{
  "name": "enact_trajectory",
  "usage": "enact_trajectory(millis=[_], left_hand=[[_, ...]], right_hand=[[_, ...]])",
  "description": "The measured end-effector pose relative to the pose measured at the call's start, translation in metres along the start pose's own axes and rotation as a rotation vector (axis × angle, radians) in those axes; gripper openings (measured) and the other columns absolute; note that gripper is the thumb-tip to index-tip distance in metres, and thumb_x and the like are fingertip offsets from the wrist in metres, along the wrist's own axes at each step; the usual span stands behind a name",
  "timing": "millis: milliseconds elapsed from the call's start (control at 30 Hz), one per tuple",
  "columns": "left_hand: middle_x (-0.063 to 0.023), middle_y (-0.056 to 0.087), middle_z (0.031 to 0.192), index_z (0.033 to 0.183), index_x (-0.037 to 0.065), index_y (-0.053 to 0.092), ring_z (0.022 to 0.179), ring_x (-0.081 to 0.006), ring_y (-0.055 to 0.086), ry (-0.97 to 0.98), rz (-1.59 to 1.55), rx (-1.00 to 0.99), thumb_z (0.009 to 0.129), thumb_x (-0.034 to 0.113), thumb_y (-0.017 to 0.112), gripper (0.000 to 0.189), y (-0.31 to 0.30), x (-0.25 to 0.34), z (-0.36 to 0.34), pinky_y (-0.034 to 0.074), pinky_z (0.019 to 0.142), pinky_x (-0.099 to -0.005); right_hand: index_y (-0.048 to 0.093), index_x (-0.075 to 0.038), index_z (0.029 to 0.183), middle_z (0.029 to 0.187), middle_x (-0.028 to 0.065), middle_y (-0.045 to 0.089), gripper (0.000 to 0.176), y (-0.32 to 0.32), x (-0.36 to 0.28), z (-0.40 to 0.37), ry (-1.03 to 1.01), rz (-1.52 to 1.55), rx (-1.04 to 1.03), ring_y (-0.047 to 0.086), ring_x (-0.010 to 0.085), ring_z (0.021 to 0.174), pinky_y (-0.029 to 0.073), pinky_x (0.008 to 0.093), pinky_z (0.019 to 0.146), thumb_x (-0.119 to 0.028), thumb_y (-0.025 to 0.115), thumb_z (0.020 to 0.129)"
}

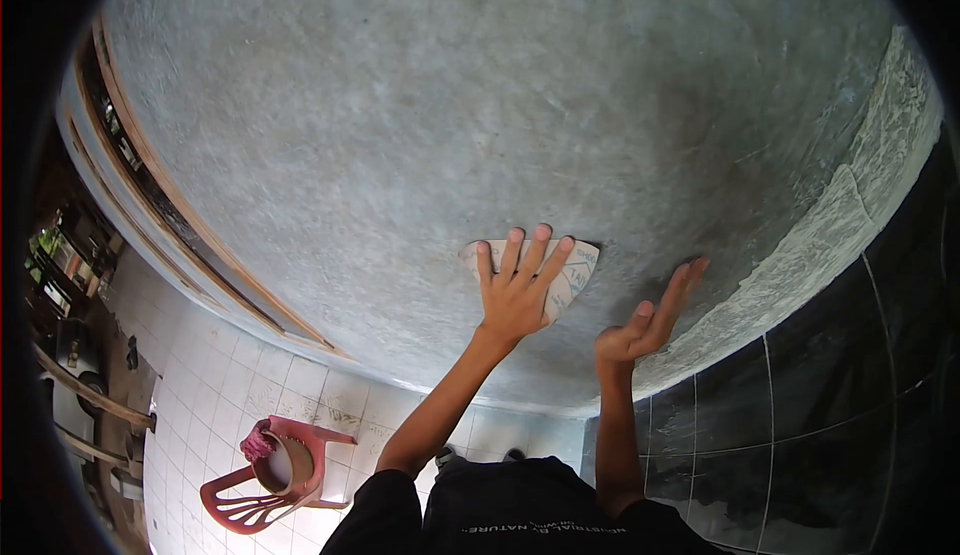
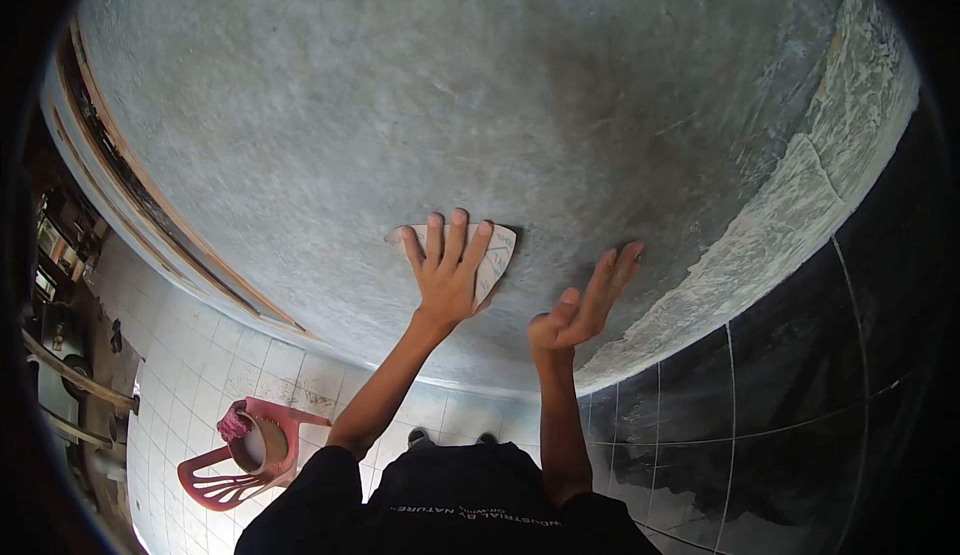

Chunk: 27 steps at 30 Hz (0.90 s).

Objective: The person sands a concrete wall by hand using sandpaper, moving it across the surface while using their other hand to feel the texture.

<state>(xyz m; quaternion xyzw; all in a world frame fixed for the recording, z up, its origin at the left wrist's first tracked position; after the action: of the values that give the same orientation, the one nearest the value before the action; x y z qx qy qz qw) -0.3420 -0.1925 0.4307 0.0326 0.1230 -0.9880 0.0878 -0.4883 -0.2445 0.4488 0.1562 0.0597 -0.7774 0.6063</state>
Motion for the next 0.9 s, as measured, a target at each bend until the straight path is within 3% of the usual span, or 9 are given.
enact_trajectory(millis=[33, 67, 300, 500, 567, 633, 700, 800, 900], left_hand=[[-0.0078, 0.036, 0.155, 0.142, 0.022, 0.051, 0.147, -0.0296, 0.023, -0.050, -0.059, 0.019, 0.086, 0.039, 0.057, 0.059, -0.001, 0.000, 0.001, 0.002, 0.117, -0.0566], [-0.0167, 0.029, 0.157, 0.146, 0.012, 0.044, 0.148, -0.0367, 0.015, 0.057, 0.027, 0.026, 0.082, 0.037, 0.059, 0.071, -0.003, -0.008, 0.019, -0.002, 0.115, -0.0612], [-0.0184, 0.027, 0.157, 0.148, 0.008, 0.038, 0.148, -0.0352, 0.015, -0.085, -0.002, 0.155, 0.082, 0.026, 0.064, 0.074, -0.042, -0.017, 0.164, -0.002, 0.116, -0.0565], [-0.0071, 0.033, 0.156, 0.146, 0.013, 0.044, 0.146, -0.0276, 0.024, 0.119, -0.033, -0.016, 0.084, 0.036, 0.058, 0.067, -0.010, 0.039, 0.099, 0.007, 0.117, -0.0551], [-0.0059, 0.034, 0.156, 0.145, 0.012, 0.045, 0.147, -0.0254, 0.024, 0.156, -0.079, -0.073, 0.086, 0.036, 0.055, 0.064, -0.006, 0.055, 0.107, 0.008, 0.118, -0.0527], [-0.0059, 0.035, 0.155, 0.144, 0.012, 0.045, 0.146, -0.0223, 0.026, 0.510, -0.136, -0.195, 0.090, 0.036, 0.052, 0.060, -0.009, 0.073, 0.130, 0.012, 0.119, -0.0494], [-0.0028, 0.035, 0.155, 0.144, 0.013, 0.046, 0.145, -0.0174, 0.028, 0.456, -0.300, -0.304, 0.093, 0.031, 0.048, 0.054, -0.015, 0.071, 0.132, 0.016, 0.119, -0.0444], [-0.0036, 0.033, 0.156, 0.145, 0.012, 0.044, 0.145, -0.0186, 0.027, 0.583, -0.053, -0.265, 0.090, 0.037, 0.052, 0.061, -0.019, 0.043, 0.119, 0.015, 0.119, -0.0452], [-0.0067, 0.031, 0.157, 0.146, 0.013, 0.044, 0.148, -0.0235, 0.021, 0.373, -0.189, -0.384, 0.088, 0.043, 0.057, 0.066, -0.036, 0.010, 0.092, 0.007, 0.118, -0.0523]], right_hand=[[0.038, 0.006, 0.143, 0.152, 0.0294, 0.028, 0.053, -0.001, 0.006, 0.001, -0.025, -0.075, -0.032, 0.022, 0.0437, 0.144, 0.013, 0.0616, 0.115, -0.028, 0.027, 0.104], [0.039, 0.007, 0.142, 0.152, 0.0294, 0.028, 0.053, -0.004, 0.012, 0.001, -0.050, -0.150, -0.072, 0.023, 0.0437, 0.144, 0.013, 0.0615, 0.115, -0.028, 0.027, 0.104], [0.042, 0.007, 0.140, 0.151, 0.0306, 0.029, 0.052, -0.017, 0.042, 0.014, -0.133, -0.299, -0.061, 0.023, 0.0434, 0.144, 0.012, 0.0600, 0.116, -0.028, 0.029, 0.104], [0.045, 0.003, 0.140, 0.152, 0.0278, 0.029, 0.055, -0.037, -0.002, 0.025, -0.134, 0.004, 0.017, 0.024, 0.0437, 0.143, 0.016, 0.0625, 0.114, -0.033, 0.025, 0.103], [0.045, 0.000, 0.141, 0.153, 0.0258, 0.028, 0.057, -0.035, -0.011, 0.028, -0.424, -0.220, -0.095, 0.021, 0.0448, 0.144, 0.013, 0.0634, 0.114, -0.037, 0.024, 0.103], [0.046, -0.007, 0.142, 0.153, 0.0238, 0.030, 0.056, -0.019, 0.001, 0.036, -0.295, -0.226, -0.115, 0.021, 0.0415, 0.145, 0.007, 0.0649, 0.114, -0.041, 0.027, 0.102], [0.047, -0.013, 0.143, 0.154, 0.0217, 0.031, 0.054, -0.011, 0.012, 0.036, -0.185, -0.227, -0.128, 0.020, 0.0382, 0.146, 0.002, 0.0663, 0.113, -0.045, 0.030, 0.102], [0.046, -0.027, 0.144, 0.156, 0.0176, 0.029, 0.055, -0.005, 0.021, 0.024, -0.187, -0.291, -0.141, 0.019, 0.0349, 0.147, 0.002, 0.0682, 0.112, -0.055, 0.036, 0.099], [0.046, -0.028, 0.144, 0.157, 0.0169, 0.025, 0.053, -0.006, 0.035, -0.002, -0.127, -0.461, -0.188, 0.018, 0.0347, 0.147, 0.002, 0.0703, 0.111, -0.053, 0.042, 0.098]])
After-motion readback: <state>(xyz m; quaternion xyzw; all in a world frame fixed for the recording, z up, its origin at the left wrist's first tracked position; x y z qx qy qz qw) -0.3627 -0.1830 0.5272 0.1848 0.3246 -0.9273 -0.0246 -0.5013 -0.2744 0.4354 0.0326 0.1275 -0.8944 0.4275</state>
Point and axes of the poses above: each hand's wrist, its own z-axis towards the middle knuckle, its own y-axis out of the palm, x = y × z, the point moved 2 cm from there along z, towards the middle knuckle
